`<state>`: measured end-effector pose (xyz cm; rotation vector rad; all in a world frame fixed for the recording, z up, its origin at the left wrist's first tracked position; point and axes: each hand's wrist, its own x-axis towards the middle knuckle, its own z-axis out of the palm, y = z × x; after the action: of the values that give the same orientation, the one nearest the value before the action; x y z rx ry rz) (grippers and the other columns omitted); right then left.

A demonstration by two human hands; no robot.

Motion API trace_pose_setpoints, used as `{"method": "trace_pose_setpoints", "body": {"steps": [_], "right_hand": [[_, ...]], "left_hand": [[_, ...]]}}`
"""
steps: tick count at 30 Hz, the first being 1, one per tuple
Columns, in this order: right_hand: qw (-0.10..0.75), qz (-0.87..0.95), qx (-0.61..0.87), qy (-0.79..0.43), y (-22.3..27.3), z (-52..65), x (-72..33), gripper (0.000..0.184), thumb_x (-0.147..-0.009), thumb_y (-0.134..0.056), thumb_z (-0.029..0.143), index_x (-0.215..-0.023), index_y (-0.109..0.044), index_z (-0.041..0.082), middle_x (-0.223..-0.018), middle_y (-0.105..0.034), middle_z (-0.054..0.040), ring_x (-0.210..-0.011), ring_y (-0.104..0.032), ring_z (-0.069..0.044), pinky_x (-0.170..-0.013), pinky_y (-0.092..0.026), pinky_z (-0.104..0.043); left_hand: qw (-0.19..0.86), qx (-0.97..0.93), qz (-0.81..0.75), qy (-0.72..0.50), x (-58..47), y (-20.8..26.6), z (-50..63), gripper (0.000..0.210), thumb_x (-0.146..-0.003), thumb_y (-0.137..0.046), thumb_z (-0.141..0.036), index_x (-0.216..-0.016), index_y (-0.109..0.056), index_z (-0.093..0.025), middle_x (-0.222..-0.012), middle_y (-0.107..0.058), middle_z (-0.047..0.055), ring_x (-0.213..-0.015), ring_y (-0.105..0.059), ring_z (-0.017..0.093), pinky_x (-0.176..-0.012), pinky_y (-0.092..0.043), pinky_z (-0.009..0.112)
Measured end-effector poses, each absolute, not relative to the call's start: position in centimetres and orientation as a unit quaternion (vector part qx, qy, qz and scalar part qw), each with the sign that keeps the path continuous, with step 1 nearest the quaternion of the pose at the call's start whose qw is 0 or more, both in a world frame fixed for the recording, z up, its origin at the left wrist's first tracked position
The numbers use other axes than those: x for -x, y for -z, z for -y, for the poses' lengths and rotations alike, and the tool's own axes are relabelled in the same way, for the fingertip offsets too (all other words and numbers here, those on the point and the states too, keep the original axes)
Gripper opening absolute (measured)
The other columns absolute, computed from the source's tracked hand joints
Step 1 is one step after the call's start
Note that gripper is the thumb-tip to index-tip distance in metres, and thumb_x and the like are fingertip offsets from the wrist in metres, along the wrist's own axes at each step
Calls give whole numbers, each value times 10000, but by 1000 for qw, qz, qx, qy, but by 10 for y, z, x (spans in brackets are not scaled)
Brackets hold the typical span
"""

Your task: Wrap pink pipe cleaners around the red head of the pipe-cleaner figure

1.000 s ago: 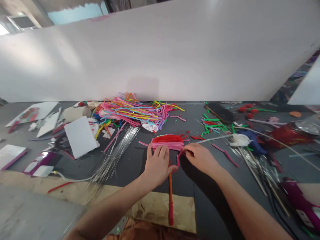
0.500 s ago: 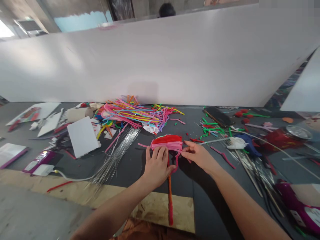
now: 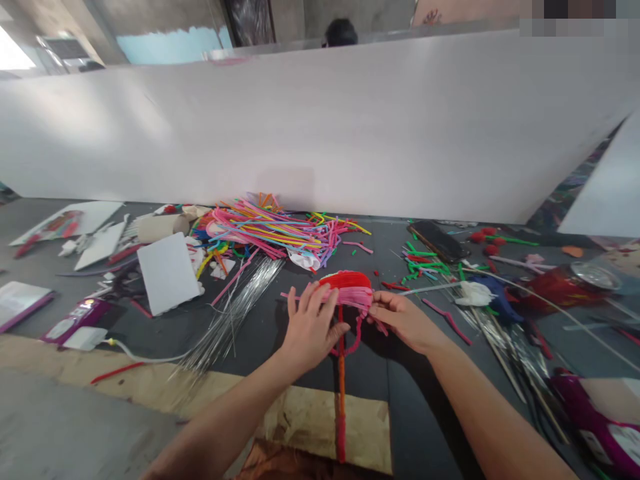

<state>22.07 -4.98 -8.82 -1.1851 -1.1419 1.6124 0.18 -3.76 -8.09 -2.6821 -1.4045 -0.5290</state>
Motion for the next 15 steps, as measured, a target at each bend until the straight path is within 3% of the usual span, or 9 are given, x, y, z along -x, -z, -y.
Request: {"method": "trace_pose_setpoints", "body": {"steps": [5,8,11,13,15], "right_hand": [[427,434,435,-663,83,52,-219,306,-718,-703,412,-885,-596,179,-724,-629,-8,-560,-519,-86,-468,-358,-196],[431,431,404,-682,82,56,-214,283,-723,-711,381,-883,-592,180,-730,-627,-2,-574,-530,-85,-488,-373,-193],[418,438,376,-702,83,60,-207,255,-748,-697,348,-907,-596,177,-745,-628,-1,-608,-547,-87,-520,-388,-193],[403,448,364,-710,84,62,-202,239,-762,-686,334,-916,-606,170,-769,-632,-7,-650,-559,-91,-575,-408,-203],[394,459,358,-712,83,62,-200,235,-765,-680,334,-915,-611,167,-800,-634,-12,-696,-567,-97,-632,-422,-216]], "left_hand": [[-7,830,481,284,22,50,4,604,-881,-428,-469,-1382,-325,-148,-1346,-451,162,-1323,-316,256,-1074,-263,443],[-58,894,406,181,25,27,-3,824,-782,-511,-603,-1420,-235,-162,-1431,-364,154,-1370,-233,278,-1088,-233,460],[-63,938,334,62,16,11,-2,1021,-667,-598,-659,-1447,-145,-181,-1496,-243,162,-1389,-162,324,-1096,-119,542],[-51,949,310,27,6,6,-1,1000,-673,-624,-612,-1448,-136,-212,-1496,-248,150,-1384,-170,329,-1085,-75,572],[-57,955,291,14,-2,7,-1,907,-718,-621,-530,-1439,-162,-228,-1447,-344,132,-1347,-268,300,-1085,-117,544]]}}
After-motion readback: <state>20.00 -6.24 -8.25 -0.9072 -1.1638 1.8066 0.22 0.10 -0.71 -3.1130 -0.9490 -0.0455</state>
